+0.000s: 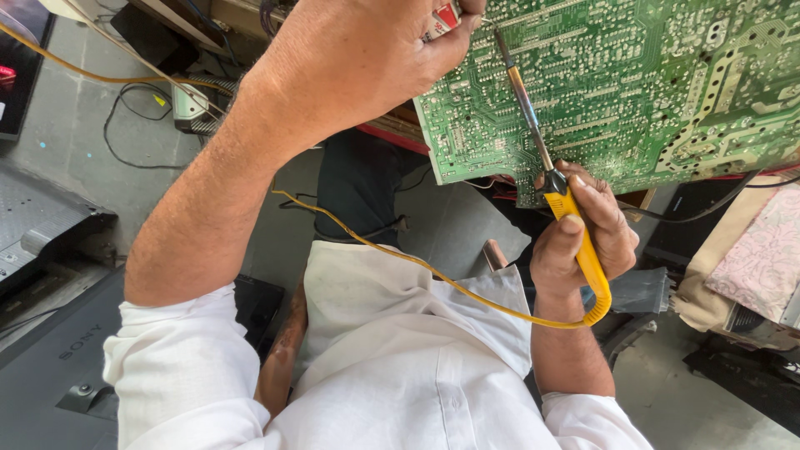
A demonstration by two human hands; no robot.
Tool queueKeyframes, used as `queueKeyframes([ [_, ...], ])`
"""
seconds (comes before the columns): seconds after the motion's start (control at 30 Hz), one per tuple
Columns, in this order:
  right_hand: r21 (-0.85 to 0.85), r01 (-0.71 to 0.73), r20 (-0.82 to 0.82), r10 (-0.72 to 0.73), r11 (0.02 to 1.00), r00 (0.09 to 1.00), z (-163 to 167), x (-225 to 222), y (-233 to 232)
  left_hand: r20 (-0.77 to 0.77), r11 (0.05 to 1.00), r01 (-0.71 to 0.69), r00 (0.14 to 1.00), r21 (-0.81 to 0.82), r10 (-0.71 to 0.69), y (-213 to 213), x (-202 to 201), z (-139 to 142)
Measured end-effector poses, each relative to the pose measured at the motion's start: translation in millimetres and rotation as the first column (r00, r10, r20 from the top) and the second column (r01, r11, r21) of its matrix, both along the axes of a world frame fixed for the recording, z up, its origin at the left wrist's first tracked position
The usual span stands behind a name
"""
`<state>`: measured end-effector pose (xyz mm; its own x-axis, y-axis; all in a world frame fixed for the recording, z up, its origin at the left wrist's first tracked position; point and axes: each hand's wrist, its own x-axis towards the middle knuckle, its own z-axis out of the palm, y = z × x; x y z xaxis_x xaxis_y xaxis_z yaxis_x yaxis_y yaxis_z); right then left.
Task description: The person solders a green circuit board using a soldering iron and solder wire. They hold the board steady with one hand while applying solder to specific points on the board with the other hand.
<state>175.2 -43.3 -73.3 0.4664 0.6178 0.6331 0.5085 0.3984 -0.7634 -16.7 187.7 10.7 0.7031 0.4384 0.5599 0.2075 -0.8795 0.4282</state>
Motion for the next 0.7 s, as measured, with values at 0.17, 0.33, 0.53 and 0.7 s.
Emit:
queueKeyframes([
  [0.17, 0.01, -0.006, -0.008, 0.006, 1.0, 1.0, -0.3, 0.1, 1.1, -0.019, 0.999, -0.024, 1.0, 0.045, 0.025, -0.3, -0.4, -0.2],
  [0.33, 0.077, -0.025, -0.059, 0.029, 0.997, 0.998, -3.2, 0.5, 2.7, -0.028, 0.997, -0.039, 0.999, 0.067, 0.041, -0.3, -0.4, -0.9],
  [0.53, 0.068, -0.029, -0.081, 0.035, 0.997, 0.996, -3.8, 1.0, 1.0, -0.059, 0.996, -0.055, 0.996, 0.072, 0.059, 0.2, 1.0, -1.5],
  [0.7, 0.056, -0.013, -0.07, 0.017, 0.998, 0.997, -3.9, 1.4, 0.8, -0.014, 0.996, -0.043, 0.999, 0.073, 0.044, 0.0, 2.9, -1.9],
])
